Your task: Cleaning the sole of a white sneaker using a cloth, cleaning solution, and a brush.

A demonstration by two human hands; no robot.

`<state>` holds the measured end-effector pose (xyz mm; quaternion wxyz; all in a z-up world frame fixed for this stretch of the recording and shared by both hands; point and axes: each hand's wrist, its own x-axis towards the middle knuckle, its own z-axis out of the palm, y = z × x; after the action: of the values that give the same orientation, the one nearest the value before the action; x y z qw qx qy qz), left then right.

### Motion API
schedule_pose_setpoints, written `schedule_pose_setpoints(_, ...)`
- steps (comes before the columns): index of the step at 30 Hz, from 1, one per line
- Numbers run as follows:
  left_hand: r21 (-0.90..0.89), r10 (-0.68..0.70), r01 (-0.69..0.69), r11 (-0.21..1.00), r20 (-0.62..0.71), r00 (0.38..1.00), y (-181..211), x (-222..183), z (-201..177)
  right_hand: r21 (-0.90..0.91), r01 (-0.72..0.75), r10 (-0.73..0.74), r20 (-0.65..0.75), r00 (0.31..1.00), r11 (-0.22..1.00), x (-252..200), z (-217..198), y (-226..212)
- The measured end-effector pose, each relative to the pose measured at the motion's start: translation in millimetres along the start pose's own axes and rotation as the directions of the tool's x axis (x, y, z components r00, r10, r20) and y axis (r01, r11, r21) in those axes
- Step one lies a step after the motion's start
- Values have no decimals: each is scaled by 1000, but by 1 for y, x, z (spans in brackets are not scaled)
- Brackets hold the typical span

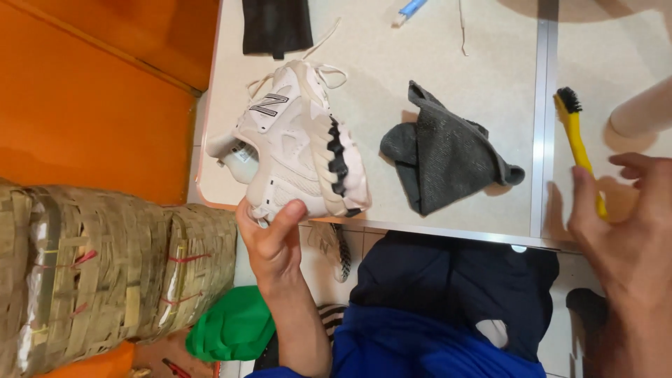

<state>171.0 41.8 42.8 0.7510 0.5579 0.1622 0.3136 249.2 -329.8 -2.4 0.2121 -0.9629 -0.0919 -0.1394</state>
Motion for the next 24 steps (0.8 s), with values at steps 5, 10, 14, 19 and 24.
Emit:
schedule_pose_setpoints(5, 102, 3, -12, 995, 88, 996, 16, -12, 30, -269, 169, -187, -46, 981, 948, 0, 40, 36)
schedule_pose_setpoints(10, 90, -54, 54, 994, -12, 998, 27, -22, 37, -220, 172, -185, -42, 982, 960, -1, 22, 25)
schedule_pose_setpoints(14, 130, -36, 31, 991, 38, 999, 40, -23, 38, 222, 86, -90, 8, 996, 971, -6, -31, -37)
schedule_pose_setpoints(19, 126, -29, 23, 992, 46, 999, 40, -22, 34, 467, 376, -446, 44, 894, 800, 19, -58, -107)
schedule_pose_setpoints(24, 86, -90, 87, 992, 22, 996, 43, -28, 32, 473, 535, -580, -60, 813, 700, 29, -51, -133)
